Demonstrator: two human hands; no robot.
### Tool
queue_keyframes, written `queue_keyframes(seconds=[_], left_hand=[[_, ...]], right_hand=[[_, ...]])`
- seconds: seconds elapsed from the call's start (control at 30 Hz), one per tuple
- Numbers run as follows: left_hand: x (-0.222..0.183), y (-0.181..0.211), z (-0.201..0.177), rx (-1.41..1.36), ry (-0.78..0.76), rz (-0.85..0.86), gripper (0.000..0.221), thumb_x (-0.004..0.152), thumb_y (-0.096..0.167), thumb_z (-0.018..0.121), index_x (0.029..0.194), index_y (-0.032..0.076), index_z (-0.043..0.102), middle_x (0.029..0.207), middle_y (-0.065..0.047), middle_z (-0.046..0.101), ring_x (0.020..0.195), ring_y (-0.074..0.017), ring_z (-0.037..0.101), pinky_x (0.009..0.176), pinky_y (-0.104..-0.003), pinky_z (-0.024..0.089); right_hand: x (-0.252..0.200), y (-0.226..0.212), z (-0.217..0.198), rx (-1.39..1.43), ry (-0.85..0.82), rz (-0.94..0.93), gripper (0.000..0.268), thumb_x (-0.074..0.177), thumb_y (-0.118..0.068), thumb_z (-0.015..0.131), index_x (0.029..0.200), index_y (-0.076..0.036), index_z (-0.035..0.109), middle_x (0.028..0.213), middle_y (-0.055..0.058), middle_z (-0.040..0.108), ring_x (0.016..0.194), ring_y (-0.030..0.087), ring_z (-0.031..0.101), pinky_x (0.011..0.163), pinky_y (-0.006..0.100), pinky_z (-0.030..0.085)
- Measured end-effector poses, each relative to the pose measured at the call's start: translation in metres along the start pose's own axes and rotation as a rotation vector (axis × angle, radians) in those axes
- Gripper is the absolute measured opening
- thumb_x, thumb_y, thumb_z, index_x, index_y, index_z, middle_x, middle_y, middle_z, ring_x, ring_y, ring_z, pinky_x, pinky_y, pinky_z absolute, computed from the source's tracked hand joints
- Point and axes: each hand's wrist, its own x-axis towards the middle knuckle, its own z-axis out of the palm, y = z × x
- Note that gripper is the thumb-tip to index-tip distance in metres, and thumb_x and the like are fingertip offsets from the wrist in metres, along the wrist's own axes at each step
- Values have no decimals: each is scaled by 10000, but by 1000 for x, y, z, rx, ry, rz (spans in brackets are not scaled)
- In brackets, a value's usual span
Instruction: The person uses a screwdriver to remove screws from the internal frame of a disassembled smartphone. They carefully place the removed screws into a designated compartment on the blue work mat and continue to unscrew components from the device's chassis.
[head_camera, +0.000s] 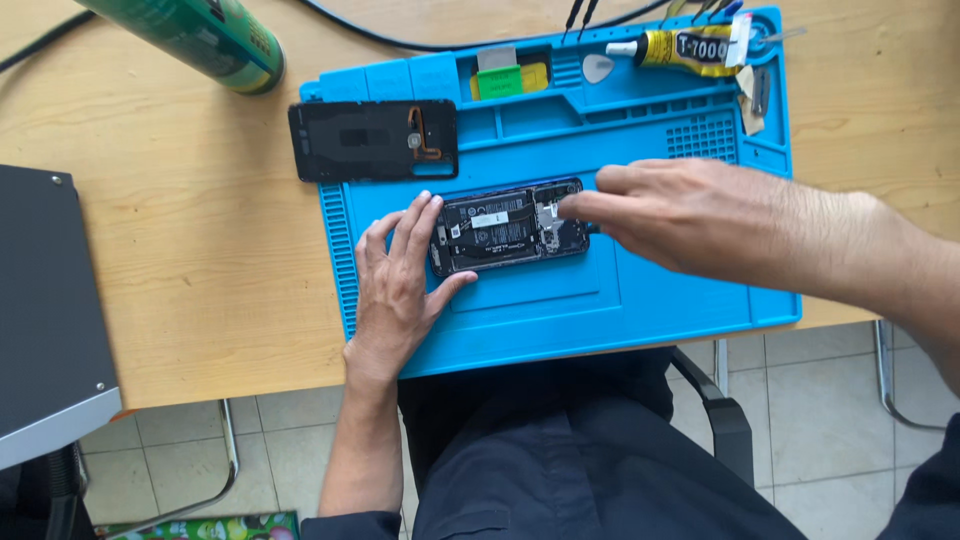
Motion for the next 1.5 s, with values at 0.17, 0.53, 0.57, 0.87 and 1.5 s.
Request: queue_keyframes(seconds=[0.17,0.53,0.57,0.87,1.5], left_hand=[[-1,-1,3,2,-14,-17,909,904,574,731,1599,133,345,1608,-75,452,1362,-317,458,1132,-508,376],[-2,-3,7,-4,-29,-37,918,886,591,720,1600,159,339,1596,-64,461,1368,-306,441,1120,-500,364],[-3,-3,8,-1,-22,-30,911,882,589,727,1595,166,352,1592,-67,463,1359,-310,445,1109,-506,372],[39,-12,-8,88,-106,324,1042,805,585,851,1579,76,374,1393,-169,532,1258,-331,510,1041,-452,491],[40,-19,3,62,-75,190,916,940,597,768,1607,124,354,1600,-136,435,1432,-328,447,1139,-489,410]], right_hand=[[-2,6,6,-29,16,7,261,1031,-275,605,1232,-169,477,827,68,699,475,272,643,377,429,514],[-7,10,15,-15,126,-53,430,1000,-184,597,1406,-194,453,979,50,636,686,228,635,452,372,576],[-8,10,14,-10,189,-76,558,978,-206,616,1505,-200,434,1125,68,575,880,231,638,531,353,630],[-11,3,13,-13,76,-5,620,957,-291,640,1514,-217,380,1194,89,580,854,252,694,519,371,662],[-9,33,10,-60,72,172,722,939,-495,599,1572,-230,374,1363,117,626,1041,310,723,668,453,678]])
